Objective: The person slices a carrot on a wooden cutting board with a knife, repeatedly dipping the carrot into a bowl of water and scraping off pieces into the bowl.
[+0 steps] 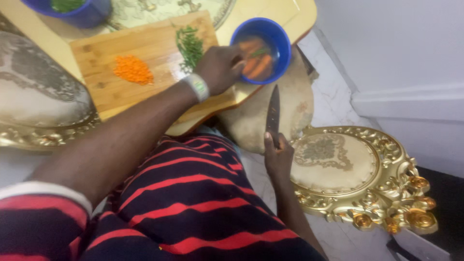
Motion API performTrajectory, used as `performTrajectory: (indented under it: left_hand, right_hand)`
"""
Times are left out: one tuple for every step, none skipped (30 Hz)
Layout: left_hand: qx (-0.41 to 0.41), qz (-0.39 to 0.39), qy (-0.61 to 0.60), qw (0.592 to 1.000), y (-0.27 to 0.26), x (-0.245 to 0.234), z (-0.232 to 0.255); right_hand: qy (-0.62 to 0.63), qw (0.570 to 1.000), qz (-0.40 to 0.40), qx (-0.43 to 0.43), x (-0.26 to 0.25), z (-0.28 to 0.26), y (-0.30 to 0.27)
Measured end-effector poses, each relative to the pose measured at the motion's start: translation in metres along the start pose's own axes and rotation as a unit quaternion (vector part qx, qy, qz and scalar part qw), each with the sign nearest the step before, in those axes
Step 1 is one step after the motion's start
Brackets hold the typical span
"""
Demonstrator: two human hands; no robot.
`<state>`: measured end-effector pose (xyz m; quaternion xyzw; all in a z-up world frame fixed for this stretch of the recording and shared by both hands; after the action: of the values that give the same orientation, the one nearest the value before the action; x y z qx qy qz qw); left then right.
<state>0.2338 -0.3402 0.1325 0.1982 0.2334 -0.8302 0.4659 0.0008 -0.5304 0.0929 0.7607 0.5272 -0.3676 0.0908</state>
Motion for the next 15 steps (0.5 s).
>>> performTrajectory:
  left_hand:
    - [0.001, -0.005, -0.002, 1.000, 0.018, 0.014, 0.009]
    - [0.019, -0.045, 0.008, 0.999, 0.036, 0.033, 0.016]
    - [0.038, -0.085, 0.018, 0.995, 0.053, 0.054, 0.021]
    - [0.037, -0.085, 0.021, 0.995, 0.071, 0.068, 0.020]
    - [0.053, -0.075, 0.071, 0.993, 0.085, 0.082, 0.019]
    - [0.071, -0.065, 0.121, 0.988, 0.096, 0.095, 0.017]
    - [0.072, -0.066, 0.123, 0.988, 0.104, 0.105, 0.009]
    - [0.060, -0.050, 0.130, 0.988, 0.108, 0.116, 0.002]
    - [0.049, -0.035, 0.137, 0.989, 0.112, 0.123, -0.003]
    - [0.048, -0.039, 0.132, 0.989, 0.114, 0.130, -0.005]
    - [-0.004, -0.049, 0.121, 0.991, 0.115, 0.134, -0.017]
    - [-0.054, -0.055, 0.113, 0.991, 0.120, 0.133, -0.027]
    - [-0.052, -0.054, 0.111, 0.991, 0.122, 0.135, -0.024]
    - [-0.043, -0.035, 0.131, 0.990, 0.122, 0.130, -0.021]
    - [-0.033, -0.017, 0.150, 0.988, 0.122, 0.123, -0.017]
  right_hand:
    - [-0.002, 1.000, 0.002, 0.005, -0.007, 0.007, 0.000]
    - [0.024, 0.998, 0.011, 0.051, -0.011, 0.021, 0.001]
    - [0.049, 0.994, 0.019, 0.097, -0.016, 0.035, 0.001]
    - [0.052, 0.994, 0.018, 0.097, -0.018, 0.042, 0.005]
    - [0.038, 0.995, 0.032, 0.091, -0.024, 0.048, 0.010]
    - [0.023, 0.995, 0.048, 0.086, -0.028, 0.053, 0.016]
    - [0.025, 0.995, 0.049, 0.087, -0.027, 0.059, 0.022]
    - [0.002, 0.994, 0.052, 0.091, -0.030, 0.065, 0.026]
    - [-0.020, 0.994, 0.056, 0.096, -0.033, 0.069, 0.028]
    - [-0.025, 0.993, 0.056, 0.099, -0.035, 0.071, 0.029]
    - [0.005, 0.992, 0.038, 0.123, -0.031, 0.075, 0.032]
    - [0.038, 0.989, 0.022, 0.141, -0.027, 0.076, 0.039]
    - [0.036, 0.989, 0.024, 0.140, -0.031, 0.071, 0.043]
    - [0.034, 0.991, 0.018, 0.126, -0.031, 0.063, 0.049]
    - [0.032, 0.993, 0.011, 0.112, -0.031, 0.054, 0.054]
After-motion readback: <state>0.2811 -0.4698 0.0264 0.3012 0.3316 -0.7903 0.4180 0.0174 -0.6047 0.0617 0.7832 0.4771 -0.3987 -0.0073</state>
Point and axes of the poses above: each hand's wrist, its own y-axis towards the middle knuckle, its own x-axis out of the palm, z = x × y, the point moved 9 cm from there along y, towards the middle knuckle, and after that the axes turned 8 degrees about -y, right-handed, at the moved point
